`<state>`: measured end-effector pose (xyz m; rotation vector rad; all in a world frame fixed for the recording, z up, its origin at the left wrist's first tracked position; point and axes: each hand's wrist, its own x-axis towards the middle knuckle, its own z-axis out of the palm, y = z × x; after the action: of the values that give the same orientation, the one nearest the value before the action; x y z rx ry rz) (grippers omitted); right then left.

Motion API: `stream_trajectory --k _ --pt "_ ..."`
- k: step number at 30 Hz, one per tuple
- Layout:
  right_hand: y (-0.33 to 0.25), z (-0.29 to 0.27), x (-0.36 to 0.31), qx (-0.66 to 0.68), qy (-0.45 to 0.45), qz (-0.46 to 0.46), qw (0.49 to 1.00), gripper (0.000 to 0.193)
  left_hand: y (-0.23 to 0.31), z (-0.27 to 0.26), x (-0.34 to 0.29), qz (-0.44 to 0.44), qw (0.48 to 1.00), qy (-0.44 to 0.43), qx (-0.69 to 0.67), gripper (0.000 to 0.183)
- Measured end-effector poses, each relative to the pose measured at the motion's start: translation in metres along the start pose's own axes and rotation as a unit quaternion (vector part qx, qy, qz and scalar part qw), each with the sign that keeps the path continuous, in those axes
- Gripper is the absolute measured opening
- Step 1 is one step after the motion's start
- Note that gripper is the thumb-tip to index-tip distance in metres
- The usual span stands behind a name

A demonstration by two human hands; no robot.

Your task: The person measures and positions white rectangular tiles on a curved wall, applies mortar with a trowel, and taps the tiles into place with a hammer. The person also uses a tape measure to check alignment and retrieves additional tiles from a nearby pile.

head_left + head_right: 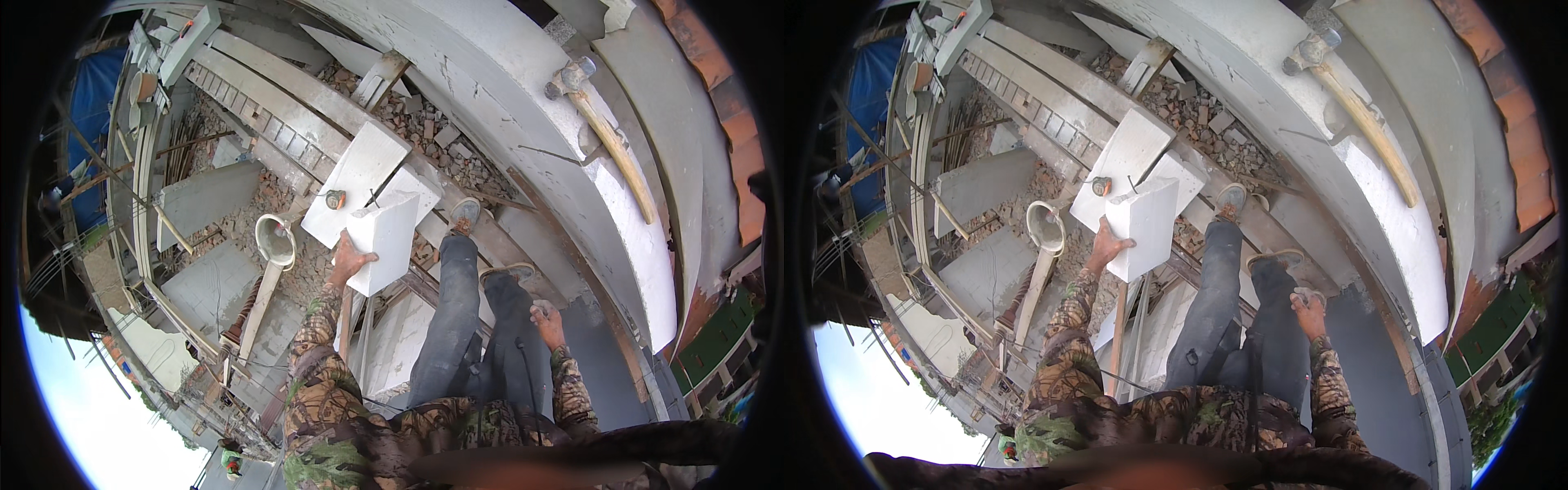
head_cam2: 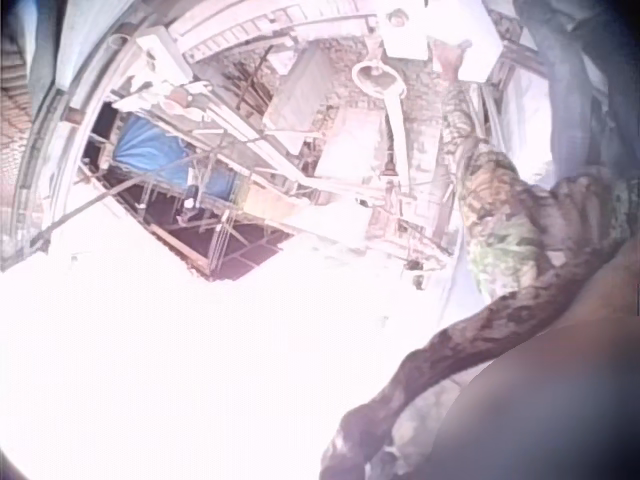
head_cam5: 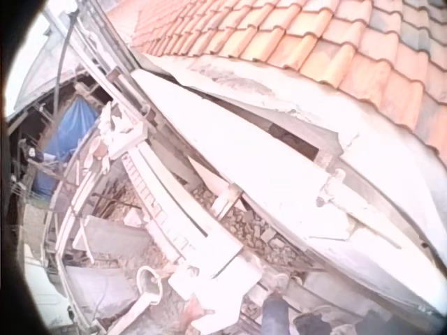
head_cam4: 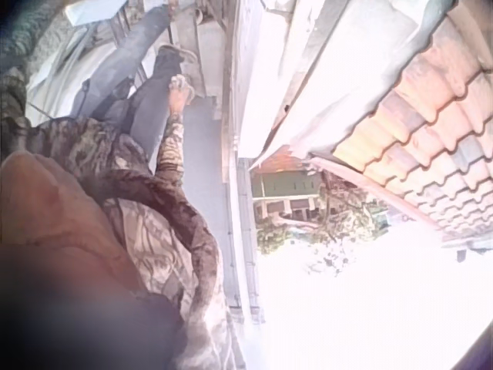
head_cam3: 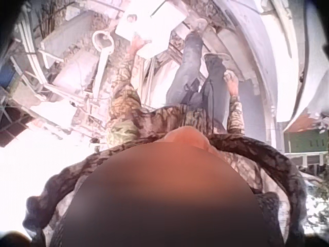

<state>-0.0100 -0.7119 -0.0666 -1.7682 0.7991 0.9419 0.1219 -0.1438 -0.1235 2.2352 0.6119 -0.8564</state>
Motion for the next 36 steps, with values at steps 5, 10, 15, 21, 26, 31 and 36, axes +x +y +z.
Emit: stream_trajectory --k 5,10,15,21,26,31,36 --pt "-0.077 0.055 -0.005 -0.077 -0.09 -0.153 0.981 0.048 0.055 -0.072 -0.107 0.099 0.976 -0.032 -0.193 0.115" --pt "-0.188 0.101 -0.035 0.275 -0.21 -0.061 0.936 0.071 0.093 -0.109 -0.168 0.003 0.869 -0.22 -0.442 0.105" --pt "-0.241 0.089 -0.106 0.138 -0.162 -0.318 0.924 0.12 0.118 -0.067 -0.169 0.031 0.793 -0.213 -0.569 0.097" --pt "-0.247 0.05 -0.157 0.017 -0.022 -0.306 0.952 0.138 0.175 -0.006 -0.152 0.059 0.757 -0.234 -0.607 0.104" --pt "-0.244 0.023 -0.189 -0.019 0.046 -0.319 0.946 0.128 0.218 0.03 -0.148 0.092 0.745 -0.265 -0.605 0.119" --pt "-0.23 -0.011 -0.212 0.01 0.121 -0.286 0.95 0.126 0.26 0.04 -0.151 0.109 0.739 -0.386 -0.541 0.114" --pt "-0.189 -0.041 -0.235 0.256 0.16 -0.272 0.914 0.129 0.289 0.038 -0.155 0.153 0.719 -0.5 -0.457 0.109"
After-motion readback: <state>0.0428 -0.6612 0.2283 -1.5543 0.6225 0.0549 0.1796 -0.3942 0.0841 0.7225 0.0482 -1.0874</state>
